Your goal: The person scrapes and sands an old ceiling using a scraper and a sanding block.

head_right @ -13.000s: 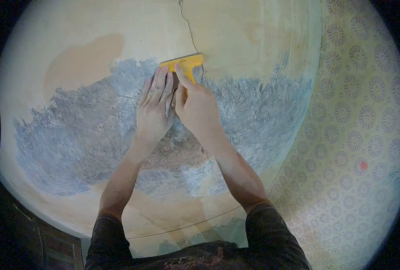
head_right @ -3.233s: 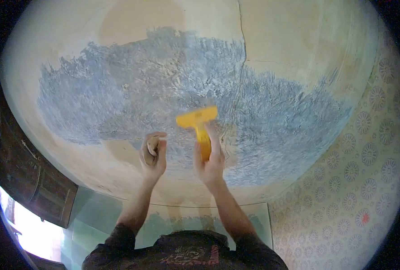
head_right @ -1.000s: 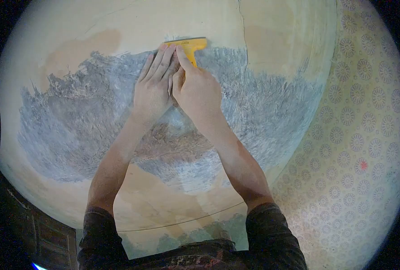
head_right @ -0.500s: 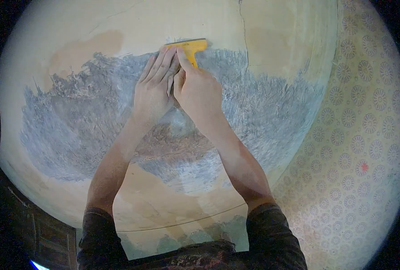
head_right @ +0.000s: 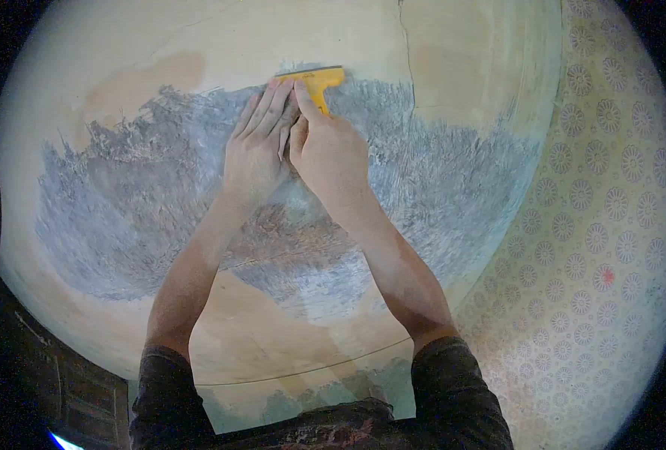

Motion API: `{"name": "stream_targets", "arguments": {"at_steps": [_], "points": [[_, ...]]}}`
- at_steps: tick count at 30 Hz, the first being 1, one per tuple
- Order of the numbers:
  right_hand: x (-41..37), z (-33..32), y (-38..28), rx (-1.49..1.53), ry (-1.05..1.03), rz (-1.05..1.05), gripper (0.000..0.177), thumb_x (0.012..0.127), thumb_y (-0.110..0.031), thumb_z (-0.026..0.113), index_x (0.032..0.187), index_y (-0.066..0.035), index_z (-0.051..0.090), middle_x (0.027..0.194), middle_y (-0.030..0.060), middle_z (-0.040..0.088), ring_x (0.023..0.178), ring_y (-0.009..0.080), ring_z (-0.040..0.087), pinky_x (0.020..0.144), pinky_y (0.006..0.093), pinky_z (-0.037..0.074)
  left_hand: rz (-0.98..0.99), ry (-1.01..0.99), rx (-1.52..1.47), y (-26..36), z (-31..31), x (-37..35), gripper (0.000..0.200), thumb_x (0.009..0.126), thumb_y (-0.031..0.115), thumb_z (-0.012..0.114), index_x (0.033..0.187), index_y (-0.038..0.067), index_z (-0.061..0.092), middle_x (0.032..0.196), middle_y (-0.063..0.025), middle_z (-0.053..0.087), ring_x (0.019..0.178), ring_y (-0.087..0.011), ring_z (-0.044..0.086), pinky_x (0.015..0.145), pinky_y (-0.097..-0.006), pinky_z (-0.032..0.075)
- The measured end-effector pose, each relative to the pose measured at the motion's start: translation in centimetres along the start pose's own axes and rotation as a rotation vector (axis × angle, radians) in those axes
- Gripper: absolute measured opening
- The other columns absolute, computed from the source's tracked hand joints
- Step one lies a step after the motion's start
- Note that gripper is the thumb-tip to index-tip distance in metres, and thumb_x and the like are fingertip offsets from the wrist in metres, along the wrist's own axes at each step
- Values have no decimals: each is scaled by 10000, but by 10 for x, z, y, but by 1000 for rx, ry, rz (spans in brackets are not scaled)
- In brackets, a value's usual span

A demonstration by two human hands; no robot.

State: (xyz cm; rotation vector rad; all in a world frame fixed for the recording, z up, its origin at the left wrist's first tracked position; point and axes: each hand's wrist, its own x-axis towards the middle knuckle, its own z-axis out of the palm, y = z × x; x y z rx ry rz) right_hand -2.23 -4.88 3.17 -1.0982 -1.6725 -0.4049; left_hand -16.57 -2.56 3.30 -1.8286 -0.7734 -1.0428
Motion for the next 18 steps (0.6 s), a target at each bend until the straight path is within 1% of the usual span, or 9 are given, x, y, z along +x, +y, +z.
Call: {"name": "stream_targets", "arguments": {"at_steps": [1,3,7,10,12,14,16,17,18], "points": [[3,0,1,-11,21,-14,503,949,-167,564,1451,-167,537,757,208,676,712,374,690,659,468,568,0,2,-2,1,0,1,514,937,163,569,1428,14,538,1553,-138,447,1464,-282,389,1196,-455,326],[-6,-3,-4,-10,-7,8,499,948,-168,567,1446,-157,541,762,210,677,710,375,692,658,470,568,-22,0,-56,7,-1,-5,542,915,177,580,1424,-3,536,1563,-134,431,1461,-265,393,1207,-444,307],[-2,1,-5,14,-28,25,491,944,-169,578,1433,-138,552,762,216,676,717,378,695,654,474,566,-29,-32,-54,5,-4,-8,563,897,183,600,1424,-2,534,1560,-130,436,1469,-262,380,1205,-446,313],[2,1,-4,23,28,-7,495,939,-164,583,1434,-147,553,757,224,670,721,381,695,654,477,563,-12,9,1,1,2,-3,585,865,170,632,1416,-6,539,1555,-126,443,1476,-263,367,1203,-448,317],[-7,-3,-6,35,0,8,493,942,-163,578,1435,-147,552,754,224,668,721,381,694,654,475,563,-37,27,-68,7,2,-9,590,846,159,646,1405,-8,551,1551,-124,447,1475,-262,370,1202,-451,321],[-5,-2,-6,45,-14,10,491,945,-161,573,1436,-146,551,751,224,666,721,381,694,654,474,562,-22,11,-49,3,-2,-8,586,851,156,640,1407,-7,549,1554,-123,444,1475,-261,370,1203,-450,320],[4,2,-4,46,56,-20,481,956,-166,555,1437,-155,551,749,218,667,720,383,694,654,476,563,-4,-8,-32,0,-3,-4,582,856,154,634,1409,-6,548,1557,-121,441,1475,-259,370,1204,-449,319],[4,1,-5,46,60,-19,481,956,-166,555,1437,-155,551,749,218,667,720,383,694,654,476,563,-5,9,-26,-1,-2,0,584,859,156,629,1415,-5,542,1558,-122,439,1474,-259,372,1204,-449,319],[3,0,-8,2,37,-13,474,960,-183,548,1431,-129,550,736,191,664,701,346,696,626,452,567,-9,24,-21,-1,-2,2,587,863,158,625,1420,-4,537,1560,-122,436,1473,-258,374,1204,-449,320]]}}
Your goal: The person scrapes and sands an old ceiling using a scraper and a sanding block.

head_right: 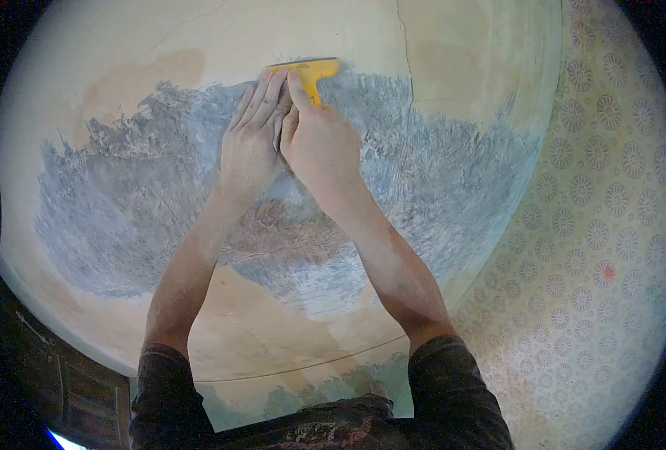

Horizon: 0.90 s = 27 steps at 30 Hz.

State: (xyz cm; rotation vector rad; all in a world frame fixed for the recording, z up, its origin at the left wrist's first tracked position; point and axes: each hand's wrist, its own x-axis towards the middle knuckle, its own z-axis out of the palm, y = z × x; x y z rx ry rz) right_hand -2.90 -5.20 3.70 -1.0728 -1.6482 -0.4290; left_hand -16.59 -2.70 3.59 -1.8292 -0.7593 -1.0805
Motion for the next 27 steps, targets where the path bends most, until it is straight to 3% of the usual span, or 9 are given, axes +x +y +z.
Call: {"name": "stream_targets", "arguments": {"at_steps": [1,5,10,13,20,22,26,27], "points": [[-3,-1,-2,-42,-28,7,471,964,-199,541,1425,-103,549,723,164,661,681,308,697,597,428,572,-1,-3,-1,2,-1,-3,587,863,158,625,1420,-4,537,1560,-122,436,1473,-258,374,1204,-449,320],[-4,0,-2,1,-81,25,471,961,-199,544,1423,-103,551,713,158,661,665,310,695,589,434,572,-12,-43,17,-2,-5,-5,573,880,162,607,1420,-12,531,1562,-123,433,1473,-258,374,1205,-452,317],[-9,6,3,-36,58,-79,480,951,-196,553,1424,-109,553,689,149,657,613,308,683,544,430,562,-22,-19,-19,5,-5,-9,555,895,169,590,1413,-19,535,1563,-122,431,1473,-260,375,1204,-454,319],[-3,0,-2,-25,-49,28,483,961,-178,538,1444,-163,543,731,206,670,685,383,685,652,485,564,-16,-39,23,0,-5,-12,545,896,171,592,1405,-18,545,1560,-126,434,1471,-265,378,1198,-460,327],[-8,3,-4,19,-45,9,474,959,-176,542,1433,-161,554,719,202,668,662,380,678,644,486,561,-17,-31,15,-2,-8,-11,513,917,157,565,1402,-8,554,1561,-135,428,1465,-270,386,1192,-458,333],[2,8,-3,-22,0,-22,475,956,-200,539,1426,-130,549,682,163,648,616,328,685,544,441,562,-8,-27,41,-4,-9,-8,515,917,158,560,1406,-4,553,1560,-137,429,1464,-270,387,1193,-456,332],[-6,4,-11,-13,-7,-12,479,954,-194,541,1428,-125,546,691,165,649,618,339,683,547,446,560,-37,-29,1,2,-9,-15,524,924,171,547,1420,3,541,1554,-139,436,1466,-271,385,1193,-460,328],[-5,4,-12,19,-10,4,469,958,-174,536,1424,-130,554,711,186,660,654,361,684,596,468,557,-46,-34,-12,1,-9,-18,529,923,174,544,1423,2,537,1553,-139,436,1467,-272,382,1194,-461,327]]}}
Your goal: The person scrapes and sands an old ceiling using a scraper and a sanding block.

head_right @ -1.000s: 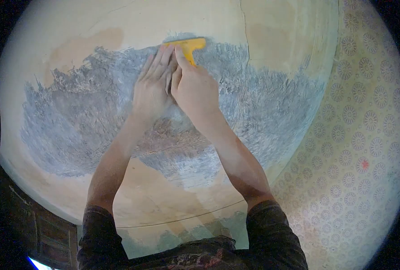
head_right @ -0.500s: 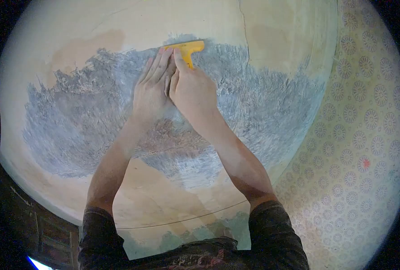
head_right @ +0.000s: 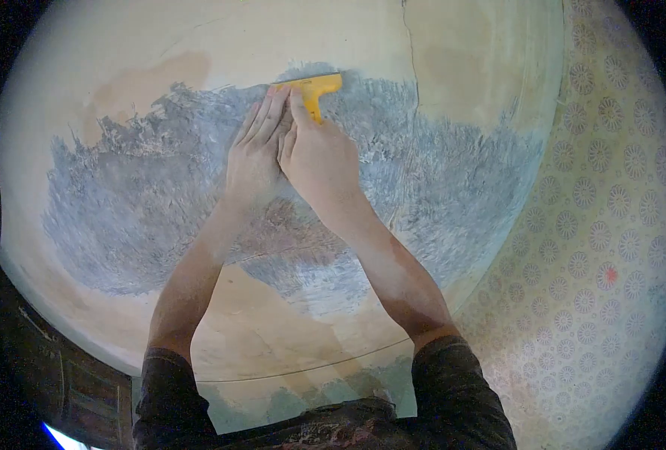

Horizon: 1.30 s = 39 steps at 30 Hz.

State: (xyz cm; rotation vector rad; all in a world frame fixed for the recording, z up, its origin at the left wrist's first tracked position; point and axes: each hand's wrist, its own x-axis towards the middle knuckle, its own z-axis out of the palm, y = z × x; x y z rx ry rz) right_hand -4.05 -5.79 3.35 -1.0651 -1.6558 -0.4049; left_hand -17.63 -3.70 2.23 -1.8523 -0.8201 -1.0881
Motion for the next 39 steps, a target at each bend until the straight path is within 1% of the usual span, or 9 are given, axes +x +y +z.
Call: {"name": "stream_targets", "arguments": {"at_steps": [1,10,16,23,29,31,34,37,39], "points": [[-1,0,-1,33,-8,20,461,961,-154,531,1421,-136,561,731,207,670,690,383,686,644,491,554,-3,-2,4,-3,-1,1,529,923,174,544,1423,2,537,1553,-139,436,1467,-272,382,1194,-461,327],[4,3,3,20,-14,27,452,973,-164,532,1423,-143,564,752,209,676,710,379,687,690,473,562,1,7,24,0,5,4,548,910,189,569,1423,-2,536,1560,-143,431,1480,-289,359,1196,-462,312],[-4,-8,-6,2,-46,32,446,970,-166,535,1413,-137,575,755,207,676,716,379,685,678,468,560,-58,20,-48,3,2,4,537,915,193,568,1410,-13,547,1558,-147,434,1483,-291,356,1188,-460,321],[0,-5,-9,-10,-3,18,445,963,-186,539,1402,-127,583,735,206,667,704,380,683,655,477,557,-25,36,-48,3,-1,3,529,930,212,569,1412,-4,547,1552,-149,441,1472,-298,373,1184,-463,329],[3,-9,-7,-18,-99,56,452,964,-179,536,1412,-129,573,750,210,671,705,384,682,668,486,560,-32,42,-67,5,-2,3,526,924,199,579,1411,2,551,1549,-154,445,1472,-301,373,1171,-479,345],[-7,-9,-7,3,-22,-8,453,965,-179,540,1415,-137,571,754,214,672,709,392,681,674,490,559,-42,40,-107,3,-2,4,532,921,199,586,1414,2,548,1549,-154,445,1472,-300,375,1171,-480,345],[8,1,-3,33,10,15,451,965,-177,541,1413,-142,571,749,214,668,701,396,680,668,486,560,-11,23,-32,-6,1,10,533,917,206,601,1408,5,556,1552,-151,443,1466,-301,385,1182,-473,330],[3,-4,-7,0,-18,31,449,964,-175,539,1410,-139,575,733,214,660,689,396,678,662,481,559,-14,61,-40,-3,2,8,520,917,208,605,1396,10,571,1544,-147,452,1466,-301,385,1193,-469,312],[0,1,-1,13,1,9,448,963,-172,539,1408,-139,578,728,216,658,685,394,678,656,479,558,-34,30,-20,0,4,0,520,928,197,587,1428,57,550,1583,-101,406,1473,-283,370,1189,-453,337]]}}
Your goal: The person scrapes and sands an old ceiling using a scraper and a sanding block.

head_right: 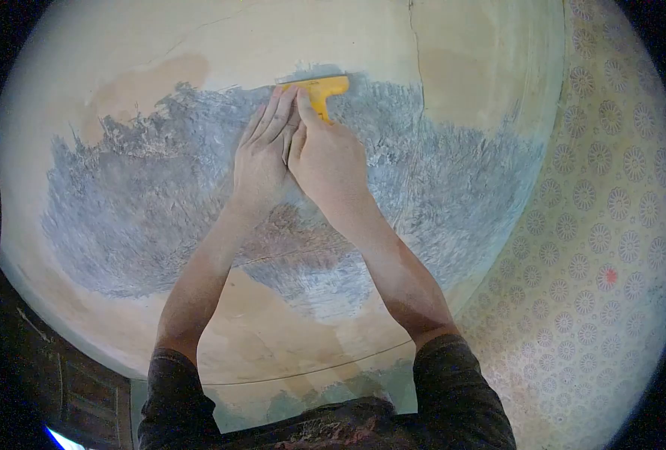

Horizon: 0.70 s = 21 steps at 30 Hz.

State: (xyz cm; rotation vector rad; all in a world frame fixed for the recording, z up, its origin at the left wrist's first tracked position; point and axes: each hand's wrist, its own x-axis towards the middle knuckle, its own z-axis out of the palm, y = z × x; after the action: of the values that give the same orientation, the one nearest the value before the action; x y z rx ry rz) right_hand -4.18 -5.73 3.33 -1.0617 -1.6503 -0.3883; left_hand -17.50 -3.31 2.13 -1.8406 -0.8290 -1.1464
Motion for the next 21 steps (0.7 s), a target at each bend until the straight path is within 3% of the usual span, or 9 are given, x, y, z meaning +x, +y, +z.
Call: {"name": "stream_targets", "arguments": {"at_steps": [8,10,12,21], "points": [[1,-1,1,-11,-13,2,449,961,-156,539,1408,-143,580,747,224,668,693,388,685,647,465,558,-21,1,-60,0,2,7,525,913,198,595,1409,27,563,1551,-135,441,1485,-291,350,1196,-481,306],[7,1,7,-53,6,-44,469,951,-188,545,1413,-109,568,685,173,647,638,331,683,578,448,559,-12,-8,-70,-1,1,8,539,903,193,600,1413,23,557,1549,-136,443,1484,-294,352,1194,-485,309],[5,-1,4,-67,-14,-32,470,953,-190,543,1417,-113,565,687,170,648,640,330,684,578,448,560,-26,4,-50,1,1,10,547,912,190,595,1441,60,540,1590,-94,397,1494,-276,332,1208,-456,304],[-1,0,8,-91,-31,-10,483,957,-205,543,1436,-142,548,698,153,655,633,325,684,566,446,559,-1,-23,10,6,5,5,533,946,227,560,1447,47,531,1597,-116,383,1492,-288,335,1212,-484,287]]}}
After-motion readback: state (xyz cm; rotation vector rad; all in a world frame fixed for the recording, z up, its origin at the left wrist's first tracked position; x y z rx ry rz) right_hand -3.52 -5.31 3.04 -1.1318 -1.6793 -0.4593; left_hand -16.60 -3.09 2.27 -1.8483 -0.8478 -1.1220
